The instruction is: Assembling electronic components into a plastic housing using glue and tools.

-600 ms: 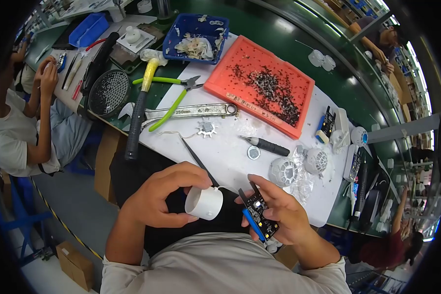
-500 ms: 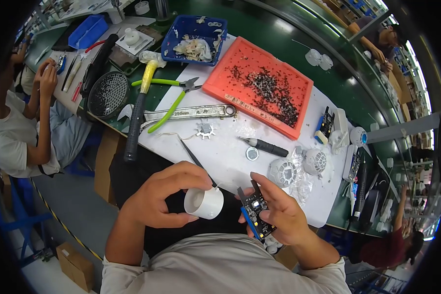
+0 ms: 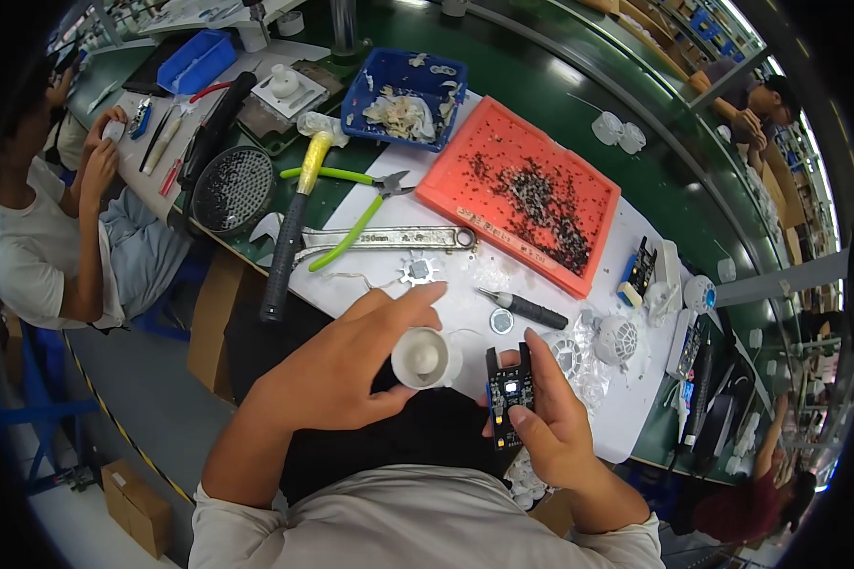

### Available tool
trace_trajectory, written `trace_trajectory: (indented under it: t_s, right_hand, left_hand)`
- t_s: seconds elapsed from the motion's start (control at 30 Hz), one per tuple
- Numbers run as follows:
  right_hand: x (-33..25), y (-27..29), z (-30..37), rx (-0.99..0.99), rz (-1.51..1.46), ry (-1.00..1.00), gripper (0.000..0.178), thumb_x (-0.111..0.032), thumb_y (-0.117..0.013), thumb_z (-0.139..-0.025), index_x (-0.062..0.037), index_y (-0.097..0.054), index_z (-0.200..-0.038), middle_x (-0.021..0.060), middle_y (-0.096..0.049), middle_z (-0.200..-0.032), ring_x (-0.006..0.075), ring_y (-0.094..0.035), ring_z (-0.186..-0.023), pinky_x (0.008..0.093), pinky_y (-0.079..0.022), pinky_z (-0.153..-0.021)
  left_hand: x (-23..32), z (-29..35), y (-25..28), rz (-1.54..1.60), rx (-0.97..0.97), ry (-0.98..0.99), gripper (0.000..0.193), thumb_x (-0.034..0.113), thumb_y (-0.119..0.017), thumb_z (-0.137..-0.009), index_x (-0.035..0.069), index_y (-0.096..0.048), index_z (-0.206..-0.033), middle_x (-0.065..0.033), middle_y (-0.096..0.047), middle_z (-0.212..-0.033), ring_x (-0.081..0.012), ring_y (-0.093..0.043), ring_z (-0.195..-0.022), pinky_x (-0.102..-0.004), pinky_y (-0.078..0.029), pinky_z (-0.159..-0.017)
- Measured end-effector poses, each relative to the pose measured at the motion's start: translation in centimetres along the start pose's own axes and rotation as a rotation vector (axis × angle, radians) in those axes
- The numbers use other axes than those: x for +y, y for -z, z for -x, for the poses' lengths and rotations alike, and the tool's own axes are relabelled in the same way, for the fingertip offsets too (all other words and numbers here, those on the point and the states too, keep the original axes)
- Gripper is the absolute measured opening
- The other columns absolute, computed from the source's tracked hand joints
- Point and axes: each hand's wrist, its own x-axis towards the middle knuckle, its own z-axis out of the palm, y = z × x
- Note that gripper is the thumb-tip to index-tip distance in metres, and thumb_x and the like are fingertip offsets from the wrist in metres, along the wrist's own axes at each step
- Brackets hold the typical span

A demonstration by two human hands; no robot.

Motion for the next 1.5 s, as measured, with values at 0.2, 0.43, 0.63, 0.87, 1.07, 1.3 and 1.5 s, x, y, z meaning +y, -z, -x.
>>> trace_trajectory:
  t_s: [0.2, 0.43, 0.63, 0.87, 1.07, 1.3, 1.5]
  right_hand:
    - [0.9, 0.2, -2.2, 0.068, 0.434, 0.141, 0.077, 0.008, -0.046, -0.089, -0.0006, -0.014, -0.158, 0.0185, -0.041, -0.141, 0.0254, -0.058, -0.111, 0.0345, -0.056, -0.087]
    - [0.2, -0.4, -4.0, 0.168, 0.797, 0.290, 0.071, 0.013, -0.045, -0.083, 0.0065, -0.026, -0.151, 0.0222, -0.046, -0.135, 0.0276, -0.054, -0.114, 0.0338, -0.049, -0.093]
    - [-0.4, -0.5, -4.6, 0.142, 0.786, 0.257, 0.070, 0.012, -0.048, -0.082, 0.0100, -0.025, -0.149, 0.0277, -0.044, -0.134, 0.0391, -0.049, -0.120, 0.0412, -0.041, -0.103]
    - [-0.4, -0.8, -5.2, 0.192, 0.898, 0.322, 0.069, 0.012, -0.046, -0.081, 0.0102, -0.029, -0.148, 0.0264, -0.048, -0.129, 0.0362, -0.053, -0.113, 0.0412, -0.043, -0.100]
    - [-0.2, -1.0, -5.9, 0.220, 0.983, 0.395, 0.069, 0.010, -0.048, -0.078, 0.0103, -0.033, -0.146, 0.0280, -0.048, -0.128, 0.0393, -0.052, -0.114, 0.0427, -0.044, -0.099]
    - [-1.3, -1.6, -6.4, 0.281, 1.306, 0.544, 0.054, 0.010, -0.053, -0.077, 0.0089, -0.052, -0.130, 0.0281, -0.052, -0.120, 0.0404, -0.056, -0.104, 0.0436, -0.047, -0.089]
    - [-8.7, -6.2, -10.1, -0.098, 1.087, 0.688, 0.036, 0.006, -0.057, -0.080, 0.0017, -0.065, -0.115, 0.0168, -0.064, -0.088, 0.0346, -0.062, -0.080, 0.0422, -0.049, -0.072]
  left_hand:
    - [-0.5, -1.8, -0.6, -0.179, -0.015, -0.050, 0.096, -0.003, -0.073, -0.068, 0.000, -0.029, -0.152, -0.0122, -0.060, -0.118, -0.0318, -0.053, -0.092, -0.0386, -0.047, -0.085]
    - [-1.1, -3.3, -0.3, -0.350, -0.057, -0.052, 0.090, -0.003, -0.071, -0.064, -0.002, -0.039, -0.148, -0.0133, -0.061, -0.110, -0.0316, -0.053, -0.090, -0.0363, -0.048, -0.083]
    - [-1.4, -3.5, 0.0, -0.301, -0.103, -0.017, 0.091, -0.003, -0.070, -0.063, -0.002, -0.039, -0.148, -0.0137, -0.061, -0.112, -0.0316, -0.053, -0.092, -0.0380, -0.048, -0.084]
    - [-2.2, -3.0, -1.1, -0.281, -0.084, -0.061, 0.089, 0.002, -0.075, -0.065, -0.002, -0.040, -0.147, -0.0133, -0.062, -0.117, -0.0328, -0.054, -0.100, -0.0414, -0.047, -0.091]
    - [-3.1, -2.1, -2.9, -0.167, 0.097, -0.023, 0.086, 0.011, -0.081, -0.071, -0.002, -0.041, -0.145, -0.0132, -0.063, -0.118, -0.0341, -0.054, -0.108, -0.0421, -0.046, -0.095]
    - [-4.6, -1.2, -3.5, -0.108, 0.204, -0.021, 0.086, 0.017, -0.082, -0.072, -0.001, -0.040, -0.145, -0.0152, -0.061, -0.118, -0.0336, -0.056, -0.107, -0.0434, -0.046, -0.095]
    - [-5.0, -1.0, -3.8, -0.083, 0.105, 0.082, 0.075, 0.021, -0.081, -0.073, 0.003, -0.048, -0.137, -0.0195, -0.061, -0.117, -0.0361, -0.057, -0.109, -0.0446, -0.046, -0.095]
